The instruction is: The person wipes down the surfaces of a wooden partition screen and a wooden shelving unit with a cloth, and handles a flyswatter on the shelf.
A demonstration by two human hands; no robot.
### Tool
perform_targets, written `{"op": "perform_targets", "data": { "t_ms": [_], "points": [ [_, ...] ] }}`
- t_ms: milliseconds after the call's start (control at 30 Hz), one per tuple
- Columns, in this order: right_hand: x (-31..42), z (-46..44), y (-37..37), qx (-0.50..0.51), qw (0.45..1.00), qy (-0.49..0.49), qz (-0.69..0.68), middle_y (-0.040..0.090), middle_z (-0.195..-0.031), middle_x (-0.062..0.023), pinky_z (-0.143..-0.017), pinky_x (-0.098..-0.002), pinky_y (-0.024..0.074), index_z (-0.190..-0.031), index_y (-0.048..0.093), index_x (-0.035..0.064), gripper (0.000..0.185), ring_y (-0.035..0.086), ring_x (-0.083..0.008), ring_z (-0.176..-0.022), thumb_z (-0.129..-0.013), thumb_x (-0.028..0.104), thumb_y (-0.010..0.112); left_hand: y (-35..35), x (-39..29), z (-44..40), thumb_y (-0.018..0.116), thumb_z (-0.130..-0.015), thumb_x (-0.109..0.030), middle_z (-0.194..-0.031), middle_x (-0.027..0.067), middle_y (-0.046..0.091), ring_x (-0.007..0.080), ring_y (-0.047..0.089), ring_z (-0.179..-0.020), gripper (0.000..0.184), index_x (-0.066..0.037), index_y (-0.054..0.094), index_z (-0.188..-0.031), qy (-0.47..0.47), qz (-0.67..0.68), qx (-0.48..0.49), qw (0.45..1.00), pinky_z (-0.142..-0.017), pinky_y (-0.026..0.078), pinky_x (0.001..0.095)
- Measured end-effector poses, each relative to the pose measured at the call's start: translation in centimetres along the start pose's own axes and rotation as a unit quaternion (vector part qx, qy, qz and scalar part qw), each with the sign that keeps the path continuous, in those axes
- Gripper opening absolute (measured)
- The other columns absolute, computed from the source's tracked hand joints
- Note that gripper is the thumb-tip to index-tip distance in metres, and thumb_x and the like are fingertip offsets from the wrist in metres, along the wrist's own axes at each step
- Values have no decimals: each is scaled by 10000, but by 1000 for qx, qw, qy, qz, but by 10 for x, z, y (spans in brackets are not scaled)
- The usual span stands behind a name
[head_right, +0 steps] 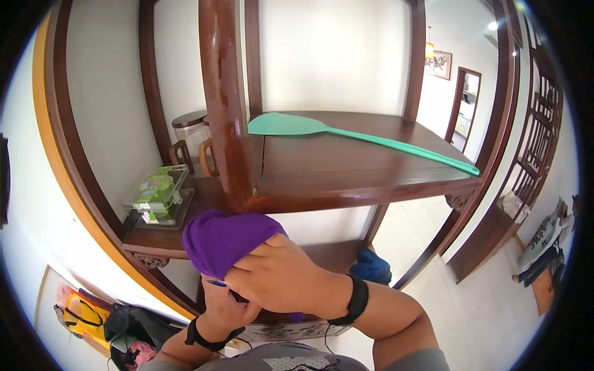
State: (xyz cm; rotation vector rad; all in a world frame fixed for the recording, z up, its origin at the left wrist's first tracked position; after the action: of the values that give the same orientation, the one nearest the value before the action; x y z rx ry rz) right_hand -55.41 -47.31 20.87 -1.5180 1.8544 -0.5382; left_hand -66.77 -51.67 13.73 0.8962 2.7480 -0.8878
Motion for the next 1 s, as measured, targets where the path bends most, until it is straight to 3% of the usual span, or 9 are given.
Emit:
{"op": "perform_targets", "data": {
  "t_ms": [133,333,633,700,767,867,933,1000],
  "points": [
    [15,5,20,-73,996,36,-24,631,-1061,-24,-911,-392,381,-918,670,102,238,564,-209,-1030,-726,203,573,-3,16,23,735,-688,-215,-1226,187,548,377,506,-1153,592,-14,537,-1209,27,4,7,1000,-1012,302,530],
    [34,15,53,-88,989,42,-110,611,-1106,-50,-917,-428,386,-1010,674,96,307,568,-251,-1032,-732,180,576,-7,41,61,732,-689,-183,-1157,186,564,400,523,-1103,477,-33,560,-1108,8,73,57,996,-961,358,538],
    [50,-4,95,2,989,30,-147,628,-906,16,-854,-366,375,-819,647,163,136,572,-222,-919,-695,205,608,-19,60,99,725,-698,-193,-1144,191,563,392,550,-1055,549,-25,542,-1187,9,19,17,1000,-903,416,460],
    [55,-4,99,15,983,28,-181,616,-882,25,-844,-362,372,-799,632,169,112,563,-219,-900,-697,210,611,-10,67,115,696,-750,-160,-1181,187,559,361,551,-1091,531,-7,521,-1227,20,33,150,988,-942,411,419],
    [61,2,99,23,977,18,-209,604,-885,22,-840,-365,372,-805,620,166,111,551,-221,-903,-703,211,613,-4,67,124,675,-785,-146,-1223,182,541,341,533,-1133,527,-5,499,-1262,18,82,201,976,-975,397,399],
    [70,14,89,-14,975,-12,-223,596,-933,6,-861,-368,372,-841,605,143,147,536,-225,-952,-719,223,622,11,60,120,654,-813,-152,-1293,169,496,329,481,-1206,543,-23,465,-1304,-7,216,162,963,-1019,363,401],
    [67,34,79,-44,966,24,-255,598,-1020,-49,-914,-403,369,-922,610,89,199,522,-273,-1022,-749,186,611,24,54,114,640,-832,-157,-1340,161,466,321,446,-1254,553,-35,441,-1333,-31,306,142,941,-1048,339,402],
    [63,53,68,-74,960,65,-263,602,-1045,-73,-926,-428,373,-938,618,66,199,523,-304,-1031,-762,157,599,37,47,106,614,-858,-146,-1384,148,431,308,406,-1296,551,-38,412,-1359,-59,366,184,910,-1076,310,392]
  ]
}}
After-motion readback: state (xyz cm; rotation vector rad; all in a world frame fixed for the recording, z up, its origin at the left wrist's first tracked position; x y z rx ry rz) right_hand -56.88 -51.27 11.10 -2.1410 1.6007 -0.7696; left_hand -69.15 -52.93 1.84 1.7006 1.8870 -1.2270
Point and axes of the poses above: each hand's wrist, its own z-axis away from the middle knuckle, its own y-axis out of the palm, x = y × z, the point moved 4 cm from there along -z, towards the middle knuckle
